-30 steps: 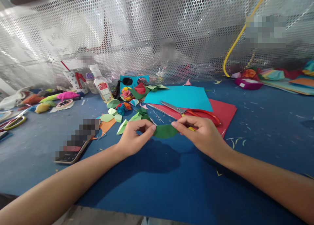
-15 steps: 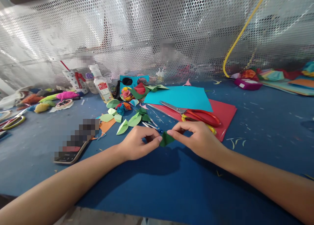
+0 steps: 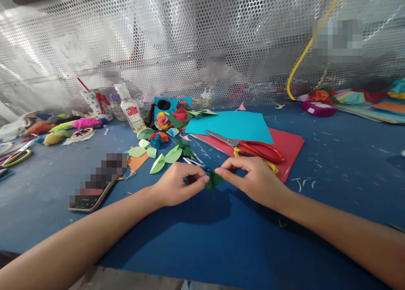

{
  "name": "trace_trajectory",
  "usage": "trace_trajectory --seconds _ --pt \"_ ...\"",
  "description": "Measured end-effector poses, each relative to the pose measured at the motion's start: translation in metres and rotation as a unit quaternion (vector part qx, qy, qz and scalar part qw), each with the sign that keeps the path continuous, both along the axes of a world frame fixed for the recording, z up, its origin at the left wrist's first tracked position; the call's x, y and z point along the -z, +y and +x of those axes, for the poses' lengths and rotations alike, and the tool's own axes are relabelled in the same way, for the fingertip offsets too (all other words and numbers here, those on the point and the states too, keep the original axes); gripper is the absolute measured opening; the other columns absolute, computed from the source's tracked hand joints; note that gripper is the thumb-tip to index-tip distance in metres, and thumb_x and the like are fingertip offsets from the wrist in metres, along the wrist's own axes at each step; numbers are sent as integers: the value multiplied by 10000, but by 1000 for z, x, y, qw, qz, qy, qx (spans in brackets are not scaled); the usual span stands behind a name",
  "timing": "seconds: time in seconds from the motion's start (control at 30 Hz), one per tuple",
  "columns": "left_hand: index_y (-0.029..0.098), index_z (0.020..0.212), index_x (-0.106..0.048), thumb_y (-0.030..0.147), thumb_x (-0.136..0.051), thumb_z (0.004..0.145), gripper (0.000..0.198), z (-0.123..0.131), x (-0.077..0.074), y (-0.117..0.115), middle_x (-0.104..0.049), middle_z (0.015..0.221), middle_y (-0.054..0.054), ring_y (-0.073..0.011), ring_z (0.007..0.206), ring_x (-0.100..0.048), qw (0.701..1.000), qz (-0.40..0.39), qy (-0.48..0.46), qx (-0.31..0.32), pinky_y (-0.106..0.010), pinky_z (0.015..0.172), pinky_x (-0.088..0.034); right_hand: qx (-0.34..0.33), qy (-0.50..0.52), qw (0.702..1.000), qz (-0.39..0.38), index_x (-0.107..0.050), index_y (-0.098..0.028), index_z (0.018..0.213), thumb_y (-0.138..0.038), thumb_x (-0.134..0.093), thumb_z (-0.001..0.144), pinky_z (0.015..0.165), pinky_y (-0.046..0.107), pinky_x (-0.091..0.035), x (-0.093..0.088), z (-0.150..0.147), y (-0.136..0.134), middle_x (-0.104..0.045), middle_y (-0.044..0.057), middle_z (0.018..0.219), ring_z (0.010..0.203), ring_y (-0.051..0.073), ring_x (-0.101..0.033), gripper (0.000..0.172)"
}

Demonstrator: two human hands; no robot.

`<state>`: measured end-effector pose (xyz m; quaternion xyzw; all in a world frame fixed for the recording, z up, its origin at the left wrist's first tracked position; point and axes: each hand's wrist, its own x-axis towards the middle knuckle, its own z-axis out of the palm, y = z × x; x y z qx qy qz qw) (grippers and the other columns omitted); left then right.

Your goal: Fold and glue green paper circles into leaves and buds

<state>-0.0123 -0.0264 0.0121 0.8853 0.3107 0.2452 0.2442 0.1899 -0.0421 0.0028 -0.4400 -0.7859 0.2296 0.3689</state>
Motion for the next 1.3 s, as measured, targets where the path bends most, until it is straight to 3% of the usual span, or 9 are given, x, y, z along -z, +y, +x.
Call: trace_trajectory --seconds 0.63,1.0,1.3 --pt "143 748 -587 277 -427 842 229 0 1 1 -569 623 -10 -85 544 -480 999 -19 15 27 -187 540 -406 -35 -1 999 0 -583 -195 677 -313 -493 831 581 225 -416 -2 -1 -3 -615 -12 644 615 125 -561 214" --pt "148 756 -586 287 -426 844 229 2 1 -4 -579 630 -11 -85 548 -490 995 13 78 53 -185 547 -384 -70 -75 995 14 -583 -187 685 -286 -480 836 567 233 -399 1 -2 -3 -610 5 654 611 129 -545 208" --pt "151 762 -600 287 -422 845 239 1 2 -2 -587 625 -8 -84 539 -490 998 11 59 30 -188 532 -392 -57 -65 996 11 -591 -199 698 -308 -472 842 573 239 -401 2 -1 -2 -621 3 670 625 132 -551 216"
